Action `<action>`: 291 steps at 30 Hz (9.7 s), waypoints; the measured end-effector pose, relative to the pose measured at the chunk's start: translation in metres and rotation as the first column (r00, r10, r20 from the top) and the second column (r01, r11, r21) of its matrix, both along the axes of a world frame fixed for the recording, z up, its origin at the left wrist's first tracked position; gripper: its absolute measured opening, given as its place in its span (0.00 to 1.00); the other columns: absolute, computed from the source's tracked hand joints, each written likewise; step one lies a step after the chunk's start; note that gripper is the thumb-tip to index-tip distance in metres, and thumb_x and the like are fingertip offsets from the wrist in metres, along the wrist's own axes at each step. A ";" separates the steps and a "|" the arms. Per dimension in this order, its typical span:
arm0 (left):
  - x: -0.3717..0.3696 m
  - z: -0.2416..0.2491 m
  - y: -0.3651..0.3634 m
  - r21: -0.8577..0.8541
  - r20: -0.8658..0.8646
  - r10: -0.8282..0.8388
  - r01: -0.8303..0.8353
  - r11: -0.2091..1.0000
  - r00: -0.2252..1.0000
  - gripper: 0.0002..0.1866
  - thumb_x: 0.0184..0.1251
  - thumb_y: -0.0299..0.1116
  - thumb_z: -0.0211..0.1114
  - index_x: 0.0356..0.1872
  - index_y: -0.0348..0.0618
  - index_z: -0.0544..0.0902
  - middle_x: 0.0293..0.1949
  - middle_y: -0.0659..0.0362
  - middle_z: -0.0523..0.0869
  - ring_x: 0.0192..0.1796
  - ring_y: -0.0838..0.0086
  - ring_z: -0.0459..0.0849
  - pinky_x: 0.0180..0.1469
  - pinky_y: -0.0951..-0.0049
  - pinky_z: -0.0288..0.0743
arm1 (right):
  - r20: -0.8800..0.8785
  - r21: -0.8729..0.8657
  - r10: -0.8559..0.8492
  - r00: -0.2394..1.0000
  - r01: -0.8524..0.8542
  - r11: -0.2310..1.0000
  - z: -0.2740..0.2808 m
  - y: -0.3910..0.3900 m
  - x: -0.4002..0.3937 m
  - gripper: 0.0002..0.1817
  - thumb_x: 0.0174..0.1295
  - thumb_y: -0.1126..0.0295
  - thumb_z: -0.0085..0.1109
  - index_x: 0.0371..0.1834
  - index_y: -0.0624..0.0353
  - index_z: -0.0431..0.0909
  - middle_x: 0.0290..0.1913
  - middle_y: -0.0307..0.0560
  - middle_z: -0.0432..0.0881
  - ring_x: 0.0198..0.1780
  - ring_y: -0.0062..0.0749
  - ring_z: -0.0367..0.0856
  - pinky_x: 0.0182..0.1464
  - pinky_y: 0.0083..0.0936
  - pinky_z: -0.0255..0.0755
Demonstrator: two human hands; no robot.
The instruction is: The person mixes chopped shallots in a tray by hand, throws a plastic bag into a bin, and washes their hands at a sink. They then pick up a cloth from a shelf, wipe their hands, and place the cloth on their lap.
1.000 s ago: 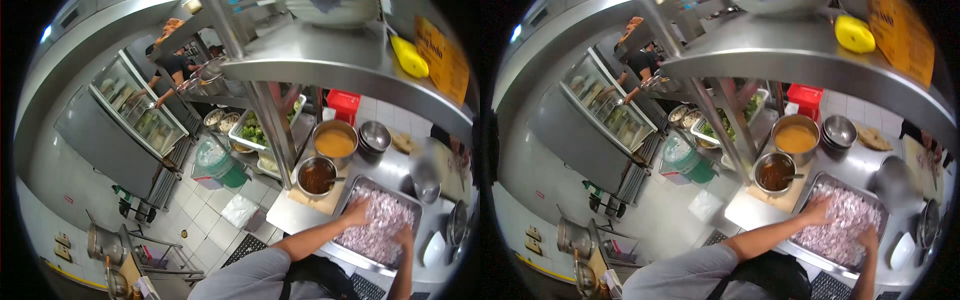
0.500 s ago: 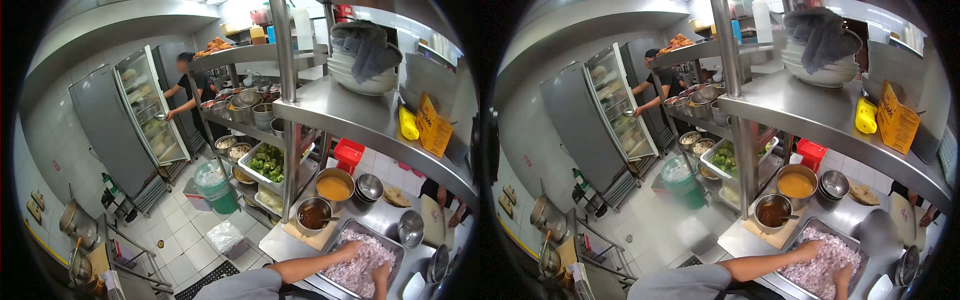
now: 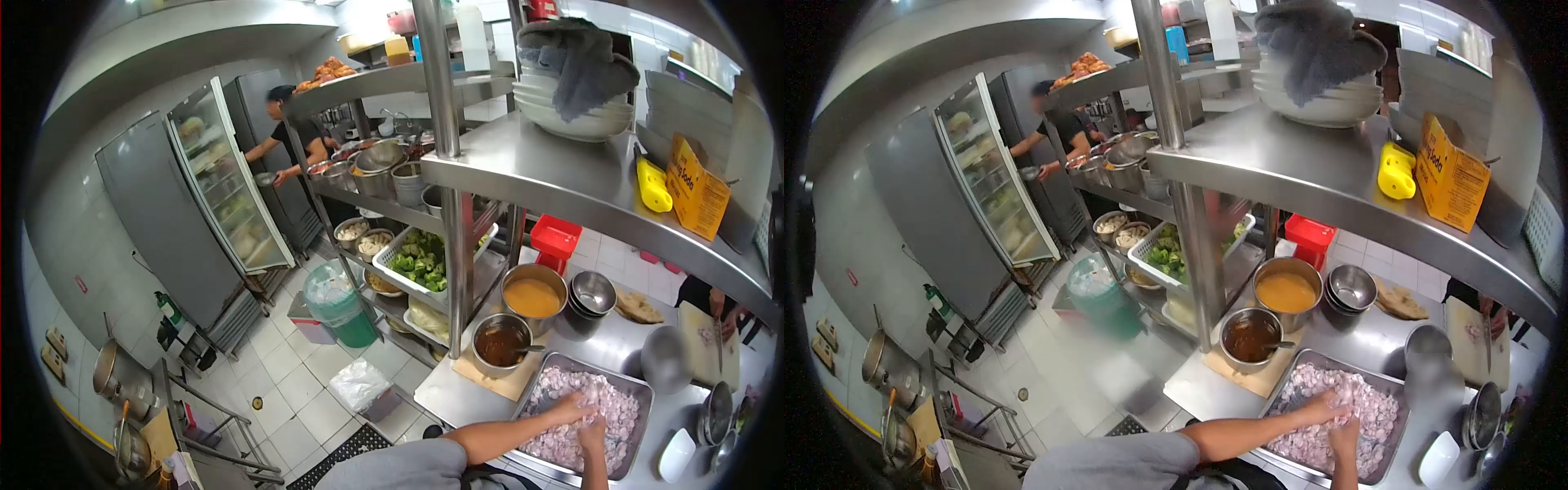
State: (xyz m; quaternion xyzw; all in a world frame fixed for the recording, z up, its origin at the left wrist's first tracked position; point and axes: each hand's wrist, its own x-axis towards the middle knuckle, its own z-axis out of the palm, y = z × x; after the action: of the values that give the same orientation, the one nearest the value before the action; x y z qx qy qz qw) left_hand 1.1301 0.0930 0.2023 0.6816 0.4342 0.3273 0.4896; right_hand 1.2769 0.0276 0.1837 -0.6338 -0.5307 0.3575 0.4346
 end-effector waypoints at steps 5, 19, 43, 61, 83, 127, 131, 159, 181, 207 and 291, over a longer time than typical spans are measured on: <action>-0.002 0.006 0.029 0.334 -0.102 -0.139 0.165 0.928 0.985 0.17 0.61 0.31 0.57 0.51 0.43 0.81 0.45 0.44 0.84 0.50 0.48 0.82 0.54 0.57 0.76 | 0.544 -0.060 -0.065 0.837 0.116 0.991 -0.010 0.007 0.039 0.24 0.46 0.78 0.60 0.52 0.65 0.76 0.39 0.50 0.80 0.41 0.34 0.78 0.43 0.32 0.73; -0.047 0.009 -0.054 0.273 -0.549 -0.052 0.238 0.932 0.834 0.44 0.47 0.31 0.72 0.70 0.43 0.62 0.64 0.43 0.64 0.62 0.47 0.68 0.60 0.49 0.67 | 0.812 -0.105 0.124 0.570 -0.066 0.992 -0.068 -0.055 0.031 0.35 0.39 0.70 0.72 0.54 0.74 0.70 0.44 0.72 0.77 0.52 0.66 0.73 0.63 0.50 0.62; -0.060 -0.034 -0.006 0.418 -0.350 -0.042 0.196 0.887 0.936 0.22 0.65 0.25 0.51 0.61 0.35 0.72 0.62 0.42 0.74 0.65 0.48 0.71 0.69 0.55 0.62 | 0.795 0.096 -0.012 0.607 -0.107 0.990 -0.052 -0.004 0.039 0.14 0.50 0.68 0.60 0.38 0.66 0.77 0.34 0.65 0.77 0.39 0.62 0.73 0.43 0.50 0.66; -0.055 0.056 -0.006 0.267 -0.336 -0.186 0.283 0.921 0.923 0.29 0.51 0.24 0.64 0.59 0.34 0.73 0.53 0.37 0.78 0.58 0.44 0.76 0.61 0.59 0.70 | 0.619 -0.266 0.140 0.773 0.039 0.963 0.079 -0.001 0.045 0.20 0.47 0.69 0.61 0.44 0.67 0.80 0.40 0.72 0.81 0.45 0.62 0.81 0.48 0.46 0.75; -0.027 0.003 0.101 -0.051 -0.273 -0.285 0.282 0.958 0.919 0.40 0.54 0.53 0.72 0.64 0.37 0.72 0.63 0.43 0.76 0.65 0.56 0.74 0.66 0.65 0.66 | 0.538 -0.383 0.266 0.800 -0.049 0.922 0.084 0.040 0.065 0.35 0.45 0.50 0.73 0.54 0.61 0.78 0.51 0.65 0.81 0.53 0.56 0.81 0.55 0.40 0.75; -0.044 0.021 0.092 0.229 -0.610 -0.169 0.376 0.898 0.774 0.36 0.56 0.44 0.69 0.63 0.33 0.72 0.61 0.38 0.74 0.66 0.48 0.70 0.68 0.59 0.63 | 0.568 -0.354 0.418 0.709 -0.248 0.902 0.080 0.043 0.049 0.26 0.44 0.54 0.70 0.40 0.64 0.83 0.42 0.62 0.84 0.47 0.52 0.83 0.46 0.41 0.78; -0.018 -0.002 0.068 0.207 -0.632 -0.040 0.218 0.954 0.774 0.33 0.56 0.42 0.67 0.63 0.41 0.73 0.59 0.37 0.76 0.64 0.47 0.72 0.65 0.57 0.66 | 0.644 -0.289 0.249 0.723 -0.072 0.955 0.037 0.057 0.016 0.21 0.46 0.62 0.67 0.43 0.63 0.82 0.41 0.60 0.84 0.47 0.52 0.83 0.51 0.41 0.77; -0.077 0.037 0.021 0.262 -0.426 -0.102 0.231 0.937 0.899 0.39 0.57 0.39 0.68 0.69 0.36 0.63 0.62 0.35 0.71 0.66 0.46 0.69 0.68 0.60 0.63 | 0.538 -0.387 0.323 0.778 -0.112 0.915 0.081 -0.035 0.065 0.28 0.51 0.58 0.64 0.55 0.59 0.77 0.57 0.71 0.74 0.57 0.68 0.75 0.66 0.45 0.64; -0.081 0.034 -0.037 0.064 -0.702 -0.223 0.372 0.926 0.676 0.51 0.48 0.36 0.73 0.72 0.33 0.54 0.64 0.30 0.58 0.64 0.38 0.67 0.65 0.52 0.64 | 0.606 -0.326 0.137 0.784 0.088 0.941 0.055 -0.083 -0.019 0.46 0.50 0.61 0.66 0.74 0.56 0.56 0.69 0.74 0.56 0.64 0.68 0.66 0.63 0.49 0.68; -0.095 0.060 -0.058 0.007 -0.624 -0.223 0.291 0.957 0.749 0.56 0.46 0.38 0.78 0.72 0.30 0.50 0.61 0.34 0.61 0.63 0.42 0.67 0.67 0.59 0.64 | 0.656 -0.313 0.183 0.732 0.043 0.949 0.075 -0.071 -0.067 0.38 0.46 0.57 0.72 0.59 0.67 0.70 0.54 0.69 0.72 0.50 0.67 0.77 0.54 0.48 0.73; -0.028 0.033 -0.013 -0.416 0.059 0.099 -0.066 0.907 0.993 0.39 0.59 0.45 0.72 0.65 0.32 0.65 0.56 0.45 0.78 0.56 0.63 0.78 0.56 0.68 0.72 | 0.190 -0.180 -0.031 0.981 0.066 0.982 0.040 -0.003 -0.026 0.45 0.49 0.58 0.69 0.69 0.69 0.63 0.58 0.73 0.74 0.61 0.56 0.74 0.63 0.37 0.68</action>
State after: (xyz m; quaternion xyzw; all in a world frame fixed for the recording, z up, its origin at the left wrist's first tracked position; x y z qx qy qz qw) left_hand 1.1018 0.0801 0.2350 0.5303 0.5025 0.2748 0.6251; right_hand 1.2508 0.0243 0.2240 -0.7149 -0.5177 0.3338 0.3310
